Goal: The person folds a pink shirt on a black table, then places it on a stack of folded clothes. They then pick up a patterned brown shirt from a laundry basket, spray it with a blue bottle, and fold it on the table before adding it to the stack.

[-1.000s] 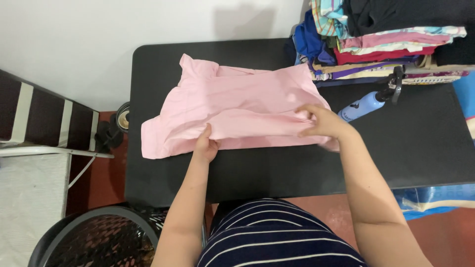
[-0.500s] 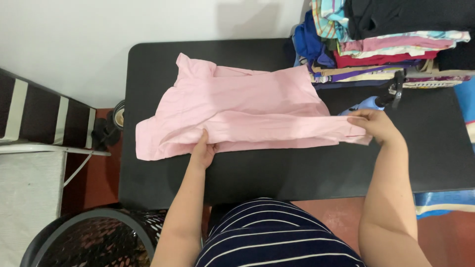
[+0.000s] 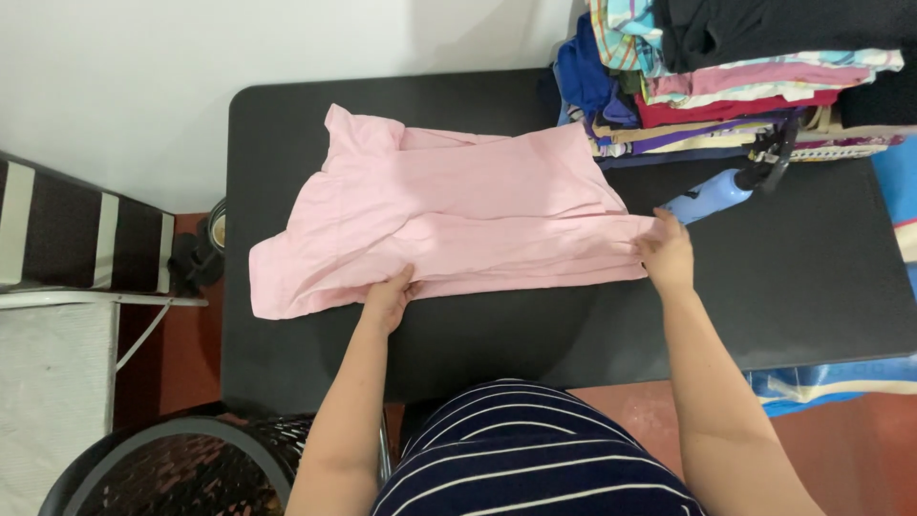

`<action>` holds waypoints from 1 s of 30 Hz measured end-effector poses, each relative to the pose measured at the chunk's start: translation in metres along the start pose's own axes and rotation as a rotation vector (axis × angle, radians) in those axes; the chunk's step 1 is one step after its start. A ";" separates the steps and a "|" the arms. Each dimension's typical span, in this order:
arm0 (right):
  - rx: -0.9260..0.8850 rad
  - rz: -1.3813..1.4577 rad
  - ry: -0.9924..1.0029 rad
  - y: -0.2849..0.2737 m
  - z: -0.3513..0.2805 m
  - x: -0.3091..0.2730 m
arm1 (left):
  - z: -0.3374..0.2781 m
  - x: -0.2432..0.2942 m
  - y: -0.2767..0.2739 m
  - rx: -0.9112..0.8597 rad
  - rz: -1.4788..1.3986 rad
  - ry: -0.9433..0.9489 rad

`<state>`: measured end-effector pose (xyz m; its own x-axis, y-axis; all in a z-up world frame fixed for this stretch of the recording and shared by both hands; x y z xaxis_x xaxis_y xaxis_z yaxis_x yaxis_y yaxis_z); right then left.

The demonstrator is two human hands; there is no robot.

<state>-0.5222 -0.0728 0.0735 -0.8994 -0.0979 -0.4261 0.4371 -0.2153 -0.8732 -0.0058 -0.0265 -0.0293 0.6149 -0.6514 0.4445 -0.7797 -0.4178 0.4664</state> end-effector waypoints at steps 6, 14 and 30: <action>0.138 -0.078 0.058 -0.041 0.012 -0.060 | 0.004 0.000 0.000 -0.007 -0.013 -0.002; -0.195 -0.116 -0.100 0.075 0.020 -0.075 | -0.007 0.006 0.006 -0.016 0.016 -0.040; -0.461 -0.216 -0.152 0.070 -0.016 -0.080 | 0.031 0.001 -0.030 -0.118 -0.102 -0.080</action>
<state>-0.4198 -0.0648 0.0421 -0.9450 -0.2456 -0.2158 0.1684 0.2001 -0.9652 0.0146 -0.0345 -0.0663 0.6750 -0.6599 0.3300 -0.6916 -0.4101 0.5946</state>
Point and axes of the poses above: each hand's wrist, its own z-axis towards the middle knuckle, its own y-axis out of the palm, x = y × z, the point moved 4 cm from there along z, towards the middle knuckle, and after that the axes turned 15 degrees about -y, right-handed, at the moved point
